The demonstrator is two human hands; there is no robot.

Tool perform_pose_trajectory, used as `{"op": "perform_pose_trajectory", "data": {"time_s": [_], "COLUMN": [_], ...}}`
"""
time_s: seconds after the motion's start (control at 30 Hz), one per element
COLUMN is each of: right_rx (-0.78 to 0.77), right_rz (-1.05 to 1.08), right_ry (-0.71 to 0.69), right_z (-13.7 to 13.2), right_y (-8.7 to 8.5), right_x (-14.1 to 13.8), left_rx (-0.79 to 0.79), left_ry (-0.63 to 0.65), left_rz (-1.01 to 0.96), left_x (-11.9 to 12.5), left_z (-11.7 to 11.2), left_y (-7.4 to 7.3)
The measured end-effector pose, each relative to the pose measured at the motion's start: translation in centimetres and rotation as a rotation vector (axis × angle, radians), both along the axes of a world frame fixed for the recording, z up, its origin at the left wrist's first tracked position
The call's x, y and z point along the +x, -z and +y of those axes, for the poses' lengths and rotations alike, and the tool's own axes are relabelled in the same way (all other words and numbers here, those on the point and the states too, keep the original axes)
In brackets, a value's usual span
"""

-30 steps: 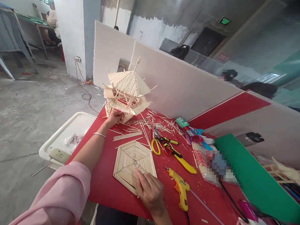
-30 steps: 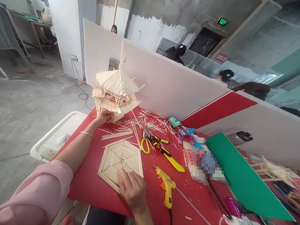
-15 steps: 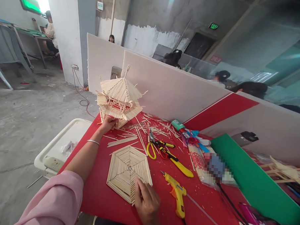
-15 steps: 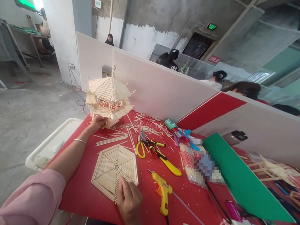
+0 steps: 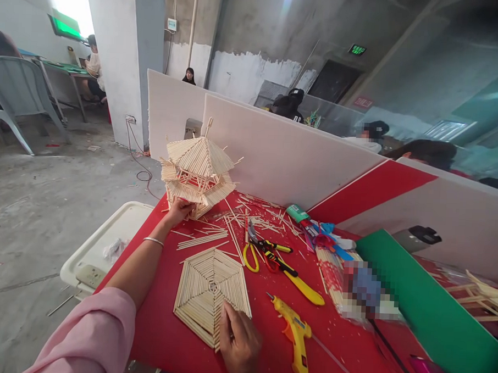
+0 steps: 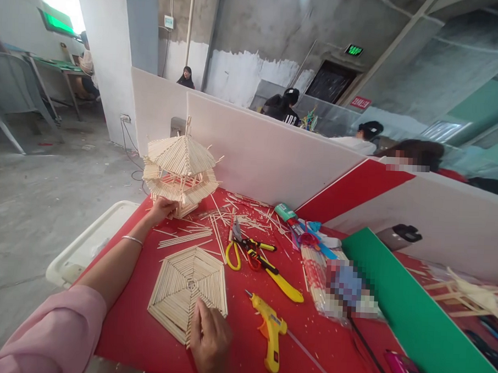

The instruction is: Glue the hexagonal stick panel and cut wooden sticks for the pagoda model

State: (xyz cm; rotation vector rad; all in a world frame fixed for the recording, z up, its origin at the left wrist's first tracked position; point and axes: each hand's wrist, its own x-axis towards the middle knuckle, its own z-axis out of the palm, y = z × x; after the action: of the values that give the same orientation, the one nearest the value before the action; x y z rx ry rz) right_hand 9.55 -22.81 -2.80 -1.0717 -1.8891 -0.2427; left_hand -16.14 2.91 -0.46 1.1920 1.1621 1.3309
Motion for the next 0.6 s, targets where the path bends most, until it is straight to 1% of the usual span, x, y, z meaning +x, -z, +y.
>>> {"op": "perform_pose_trajectory", "data": {"time_s": [0.2, 0.43, 0.6], "right_rx": [-0.02, -0.02, -0.023], "right_rz": [0.016, 0.017, 0.008], "right_ry": [-0.007, 0.002, 0.003], "right_z": [0.02, -0.03, 0.03], "right_y": [0.05, -0.05, 0.31], "right_x": [-0.02, -0.07, 0.07], "left_rx": [0.003, -0.009, -0.029], "left_ry": [-0.008, -0.068, -0.098], "left_rz": [0.015, 0.027, 0.028], "left_x": [-0.05, 0.23, 0.32], "left_z": [0.16, 0.17, 0.32], "left_y": [0.15, 0.0, 0.16]}}
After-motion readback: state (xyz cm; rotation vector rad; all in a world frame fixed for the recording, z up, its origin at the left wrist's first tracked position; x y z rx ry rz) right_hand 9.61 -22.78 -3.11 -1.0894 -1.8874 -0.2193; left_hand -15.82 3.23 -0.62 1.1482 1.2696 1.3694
